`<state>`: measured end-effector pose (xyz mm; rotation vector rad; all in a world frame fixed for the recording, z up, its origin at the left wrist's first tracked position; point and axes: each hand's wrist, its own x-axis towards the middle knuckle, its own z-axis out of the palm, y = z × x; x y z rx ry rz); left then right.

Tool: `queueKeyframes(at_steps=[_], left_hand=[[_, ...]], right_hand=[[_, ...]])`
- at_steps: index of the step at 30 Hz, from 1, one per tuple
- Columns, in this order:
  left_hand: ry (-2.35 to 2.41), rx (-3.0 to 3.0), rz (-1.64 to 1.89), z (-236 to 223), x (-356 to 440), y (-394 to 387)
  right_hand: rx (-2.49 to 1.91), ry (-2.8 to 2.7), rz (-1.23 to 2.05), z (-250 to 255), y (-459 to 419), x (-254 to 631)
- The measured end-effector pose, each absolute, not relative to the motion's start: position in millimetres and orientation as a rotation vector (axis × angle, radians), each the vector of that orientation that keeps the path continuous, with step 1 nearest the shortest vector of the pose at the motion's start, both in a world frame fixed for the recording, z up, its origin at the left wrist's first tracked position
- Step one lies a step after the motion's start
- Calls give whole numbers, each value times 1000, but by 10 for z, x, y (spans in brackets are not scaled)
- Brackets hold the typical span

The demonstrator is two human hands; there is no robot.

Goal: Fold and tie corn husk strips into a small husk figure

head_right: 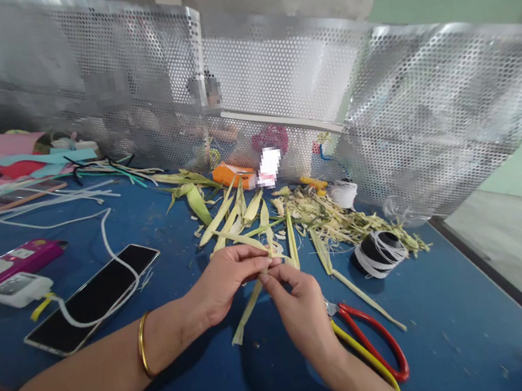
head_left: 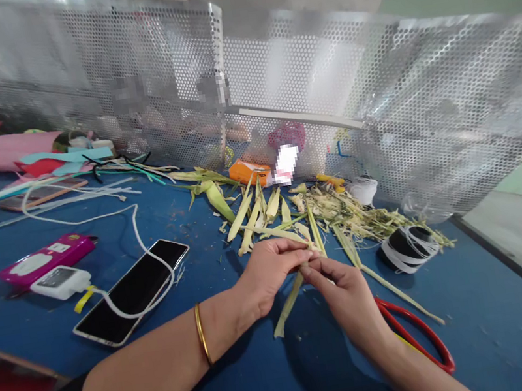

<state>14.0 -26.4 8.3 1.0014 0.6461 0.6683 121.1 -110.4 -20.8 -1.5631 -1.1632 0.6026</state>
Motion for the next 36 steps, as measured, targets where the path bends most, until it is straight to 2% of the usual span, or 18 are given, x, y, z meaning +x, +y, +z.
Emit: queueKeyframes(at_steps=[19, 28, 34, 36], left_hand=[[667, 950, 697, 48, 167, -244], [641, 858, 627, 113, 122, -191], [576, 836, 624, 34, 153, -203], [568, 841, 633, -1, 168, -214]], right_hand=[[-1555, -1480, 464, -168, -1138, 1269], [-1696, -1536, 114, -91, -1185, 1330], [-1601, -1350, 504, -198, -1112, 1317], [-1568, -1343, 532, -241, -1090, 1278]])
